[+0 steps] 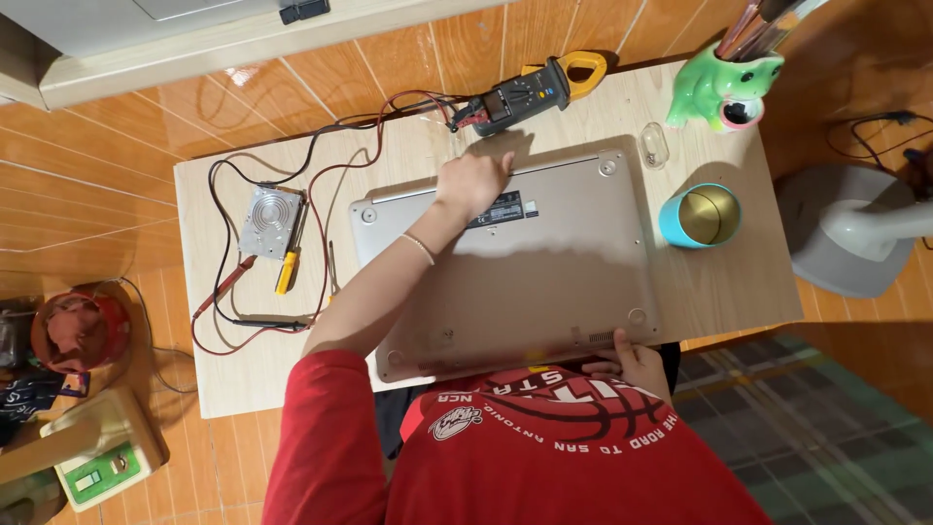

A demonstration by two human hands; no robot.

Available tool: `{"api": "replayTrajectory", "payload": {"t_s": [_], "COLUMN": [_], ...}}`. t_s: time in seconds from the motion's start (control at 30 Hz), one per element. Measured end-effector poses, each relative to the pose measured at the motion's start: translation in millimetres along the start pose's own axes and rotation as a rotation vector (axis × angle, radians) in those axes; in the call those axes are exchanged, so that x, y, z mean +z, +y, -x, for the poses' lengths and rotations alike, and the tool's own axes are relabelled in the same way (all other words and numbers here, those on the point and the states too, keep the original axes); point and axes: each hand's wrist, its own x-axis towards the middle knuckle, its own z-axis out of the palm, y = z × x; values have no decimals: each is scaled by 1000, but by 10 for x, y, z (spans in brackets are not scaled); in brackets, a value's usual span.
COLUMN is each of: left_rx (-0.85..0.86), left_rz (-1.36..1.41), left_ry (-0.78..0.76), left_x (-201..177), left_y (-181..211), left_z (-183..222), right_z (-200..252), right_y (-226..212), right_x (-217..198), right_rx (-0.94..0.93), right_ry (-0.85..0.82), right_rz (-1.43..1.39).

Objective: Replacing the back cover of a laptop and securing it by tightening small screws with a screwdriver.

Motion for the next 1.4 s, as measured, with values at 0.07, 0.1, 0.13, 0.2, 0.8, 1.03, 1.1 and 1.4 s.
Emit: {"api": "replayTrajectory", "payload": {"t_s": [0.07, 0.1, 0.13, 0.2, 0.8, 1.03, 1.1, 1.4], "left_rx": [17, 12, 89, 156, 299, 155, 58, 292], "left_rz": [-17, -16, -10, -5, 58, -4, -17, 269], "left_ry": [42, 46, 188, 328, 614, 304, 125, 694], "left_x": [59, 122, 217, 335, -383, -252, -195, -787], "left_y": [20, -5, -37, -84, -81, -129, -138, -107], "left_z": [-79, -115, -107, -68, -97, -745, -704, 175], "right_z": [27, -10, -13, -44, -17, 149, 3, -1500], "right_y": [-148, -189, -204, -213, -595, -1471, -1656, -2260], "right_x": [48, 33, 1, -46, 77, 631, 800, 1562], "right_rx": [62, 60, 103, 151, 88, -515, -627, -516], "right_ry": [-7, -12, -38, -69, -247, -540, -574, -513], "right_rz": [31, 35, 50, 72, 610, 893, 768, 207]}}
